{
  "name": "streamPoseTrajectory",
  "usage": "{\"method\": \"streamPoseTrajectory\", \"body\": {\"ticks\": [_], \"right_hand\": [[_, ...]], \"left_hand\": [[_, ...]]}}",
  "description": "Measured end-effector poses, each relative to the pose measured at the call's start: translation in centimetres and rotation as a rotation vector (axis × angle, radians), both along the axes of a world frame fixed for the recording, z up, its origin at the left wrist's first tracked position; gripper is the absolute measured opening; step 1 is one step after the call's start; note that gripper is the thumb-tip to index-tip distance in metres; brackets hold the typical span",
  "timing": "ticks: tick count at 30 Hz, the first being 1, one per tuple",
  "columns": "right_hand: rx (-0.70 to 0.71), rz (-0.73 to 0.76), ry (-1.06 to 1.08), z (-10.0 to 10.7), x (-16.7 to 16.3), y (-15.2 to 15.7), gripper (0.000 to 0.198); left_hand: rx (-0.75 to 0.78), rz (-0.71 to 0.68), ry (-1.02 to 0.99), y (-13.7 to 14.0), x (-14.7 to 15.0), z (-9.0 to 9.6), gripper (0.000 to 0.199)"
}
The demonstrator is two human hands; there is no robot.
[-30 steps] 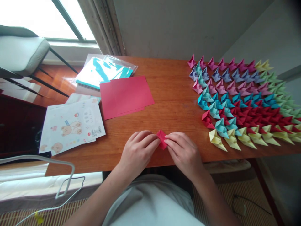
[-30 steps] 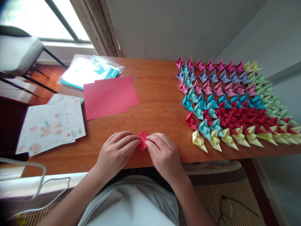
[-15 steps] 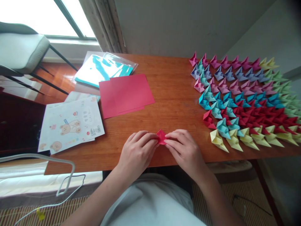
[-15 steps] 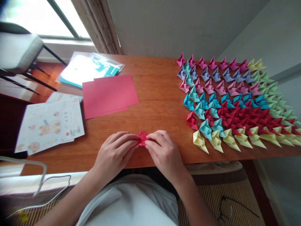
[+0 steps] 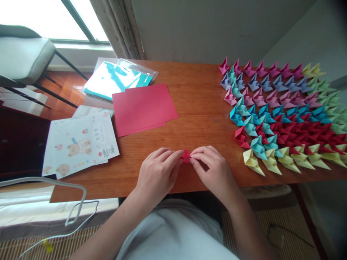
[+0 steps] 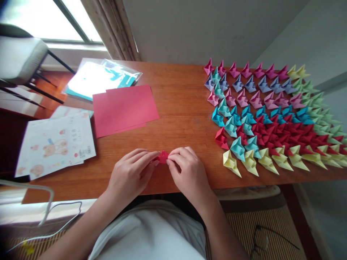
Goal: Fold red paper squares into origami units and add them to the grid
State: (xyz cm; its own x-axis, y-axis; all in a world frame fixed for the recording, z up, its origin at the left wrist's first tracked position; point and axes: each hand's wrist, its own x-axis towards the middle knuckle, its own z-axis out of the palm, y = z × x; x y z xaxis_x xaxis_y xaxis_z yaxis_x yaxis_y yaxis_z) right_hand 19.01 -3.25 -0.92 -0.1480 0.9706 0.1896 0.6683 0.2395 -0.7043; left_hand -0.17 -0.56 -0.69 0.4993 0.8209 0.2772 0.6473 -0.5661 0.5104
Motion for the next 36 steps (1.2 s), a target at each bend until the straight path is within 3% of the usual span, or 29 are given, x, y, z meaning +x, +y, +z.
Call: {"method": "streamPoseTrajectory", "body": {"ticks": [7,14,36], "right_hand": [[-0.023,0.012,-0.027,0.0,0.1,0.0,0.016],[-0.057,0.014,-0.049,-0.1,0.2,-0.2,0.014],[-0.037,0.005,-0.103,0.0,-0.1,-0.1,0.013]], "left_hand": [[-0.068,-0.064,-0.051,0.1,-0.3,0.0,0.012],[-0.042,-0.023,-0.054,0.0,-1.4,-0.5,0.006],[-0.069,0.083,0.197,-0.6,-1.1,0.8,0.018]]}}
